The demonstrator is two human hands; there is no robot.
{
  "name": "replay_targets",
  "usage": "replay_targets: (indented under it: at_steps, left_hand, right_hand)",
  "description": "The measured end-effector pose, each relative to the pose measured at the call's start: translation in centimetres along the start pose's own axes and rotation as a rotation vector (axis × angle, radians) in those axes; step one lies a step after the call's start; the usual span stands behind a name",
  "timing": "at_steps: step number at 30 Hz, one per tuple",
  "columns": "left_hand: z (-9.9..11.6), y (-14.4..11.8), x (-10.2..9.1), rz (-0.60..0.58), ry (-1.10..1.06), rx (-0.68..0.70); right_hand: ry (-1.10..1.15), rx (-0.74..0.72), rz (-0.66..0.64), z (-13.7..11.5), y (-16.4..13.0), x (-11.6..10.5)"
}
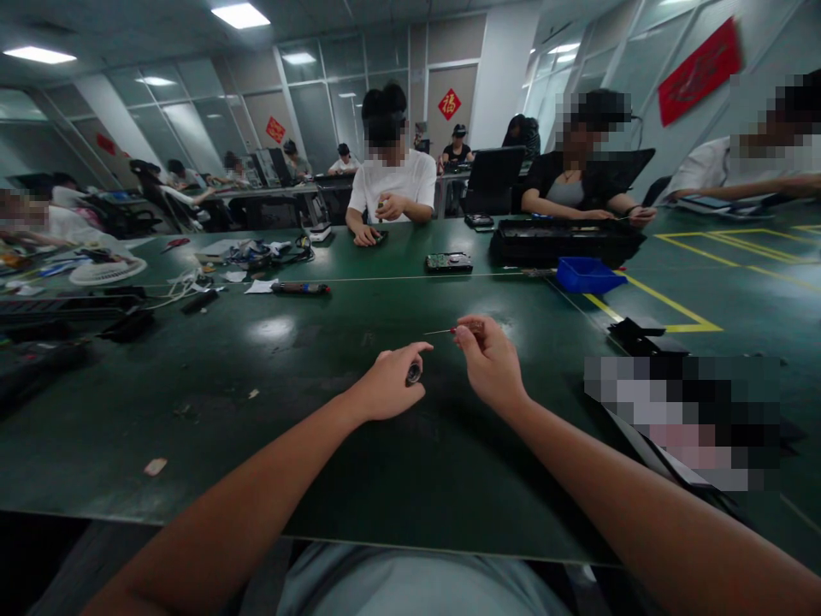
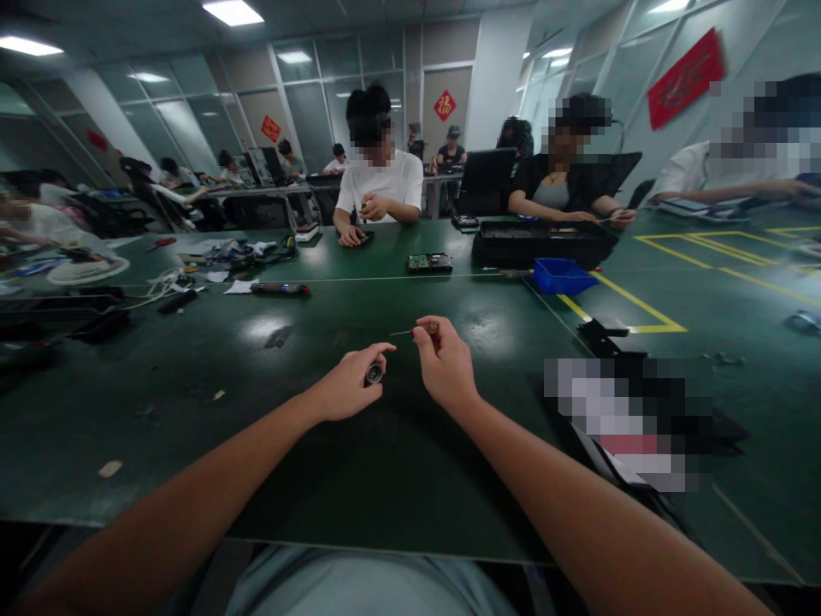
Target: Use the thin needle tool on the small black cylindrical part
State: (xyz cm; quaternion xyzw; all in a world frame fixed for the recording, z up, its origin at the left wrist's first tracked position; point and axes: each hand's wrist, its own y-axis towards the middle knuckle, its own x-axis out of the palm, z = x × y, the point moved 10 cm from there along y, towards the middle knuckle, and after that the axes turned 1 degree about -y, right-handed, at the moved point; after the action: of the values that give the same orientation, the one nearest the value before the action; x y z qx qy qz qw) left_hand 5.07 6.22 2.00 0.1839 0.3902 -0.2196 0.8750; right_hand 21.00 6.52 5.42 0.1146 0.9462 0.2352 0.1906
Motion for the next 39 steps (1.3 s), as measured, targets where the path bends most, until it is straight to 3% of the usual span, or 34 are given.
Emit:
replay_targets:
  at_steps: [5,8,12,18,39]
  left_hand:
    - [-3.3,0.2,-0.7,0.058,0.03,-0.09]
    - [-4.1,0.6,-1.5,0.107,0.018,-0.068]
    - [-3.8,0.9,-2.3,0.15,0.022,0.002]
    - [-3.7,0.8,-2.8,0.207,0.012,-0.029]
    - [-3.7,0.6,-3.2,0.241,0.009,-0.017]
  right_hand:
    - [-0.037,0.011,0.01,-0.2,0.1,-0.3]
    - [-0.117,-0.021,0.023,-0.9,0.1,-0.8]
    - [-0.121,-0.072,-0.01,-1.5,-0.1,-0.5]
    - [0.05,-0.045,-0.071,-0.7,-0.4,0.6]
    - [0.075,-0.018,-0.14,0.1,-0.4,1.3]
